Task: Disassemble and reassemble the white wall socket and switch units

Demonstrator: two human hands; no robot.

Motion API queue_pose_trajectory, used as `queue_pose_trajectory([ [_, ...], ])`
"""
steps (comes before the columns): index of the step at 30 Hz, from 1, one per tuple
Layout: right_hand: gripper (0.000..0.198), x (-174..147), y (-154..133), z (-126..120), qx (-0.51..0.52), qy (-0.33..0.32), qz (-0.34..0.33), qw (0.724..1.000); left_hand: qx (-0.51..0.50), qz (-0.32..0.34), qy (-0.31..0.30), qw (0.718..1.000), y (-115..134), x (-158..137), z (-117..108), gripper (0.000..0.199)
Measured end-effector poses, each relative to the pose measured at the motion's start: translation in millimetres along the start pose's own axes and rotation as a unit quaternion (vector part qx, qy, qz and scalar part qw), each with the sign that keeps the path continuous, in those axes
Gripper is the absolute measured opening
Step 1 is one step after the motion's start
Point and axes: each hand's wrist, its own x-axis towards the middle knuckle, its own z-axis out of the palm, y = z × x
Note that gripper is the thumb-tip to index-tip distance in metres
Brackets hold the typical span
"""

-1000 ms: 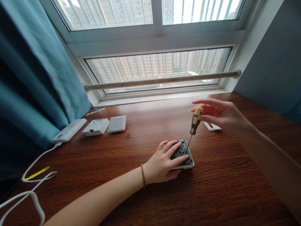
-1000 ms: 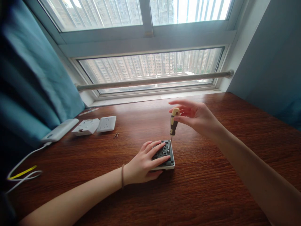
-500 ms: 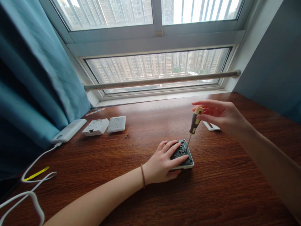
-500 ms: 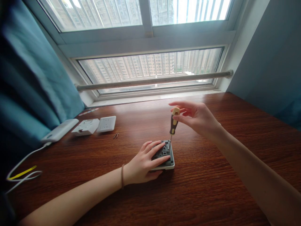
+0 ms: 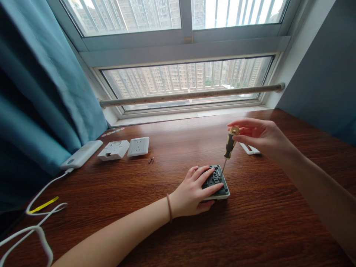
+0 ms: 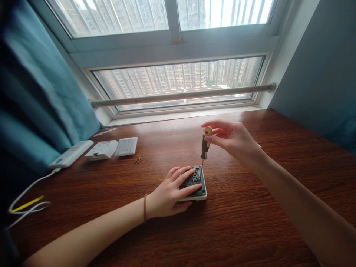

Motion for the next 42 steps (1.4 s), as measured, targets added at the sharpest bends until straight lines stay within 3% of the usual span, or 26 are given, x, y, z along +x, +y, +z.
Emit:
queue_pose_trajectory([
  [5, 0.026, -2.6, -8.3, -2.2, 0.056, -0.065, 0.012, 0.996, -0.001, 0.000, -0.001, 1.000, 0.4, 0.1, -0.2, 0.049],
  [13, 0.032, 1.6, 0.0, 1.7, -0.022, 0.016, -0.001, 1.000, -0.002, 0.001, 0.004, 1.000, 0.5, 0.3, -0.4, 0.049],
  [17, 0.038, -0.7, -5.7, -2.8, 0.023, -0.033, 0.014, 0.999, -0.003, 0.000, -0.002, 1.000, 0.6, 0.4, -0.2, 0.048],
  [21, 0.031, -2.1, -10.0, 0.3, 0.041, -0.058, 0.020, 0.997, -0.006, -0.002, -0.005, 1.000, 0.6, -0.1, 0.6, 0.048],
  [28, 0.028, 1.2, -0.1, 4.6, -0.030, 0.048, 0.007, 0.998, -0.006, -0.005, -0.007, 1.000, 0.0, -1.2, 1.3, 0.048],
  [34, 0.038, -0.6, -7.1, -7.9, 0.032, -0.028, 0.027, 0.999, -0.003, -0.003, -0.004, 1.000, 0.0, -0.6, 1.0, 0.048],
  [37, 0.030, -1.6, -10.7, -9.0, 0.048, -0.072, 0.023, 0.996, -0.004, -0.002, -0.009, 1.000, -0.6, -0.4, 0.8, 0.048],
  [42, 0.021, 0.9, -2.9, -1.5, -0.026, -0.044, -0.001, 0.999, -0.003, -0.002, -0.011, 1.000, -0.3, -0.3, 0.6, 0.048],
])
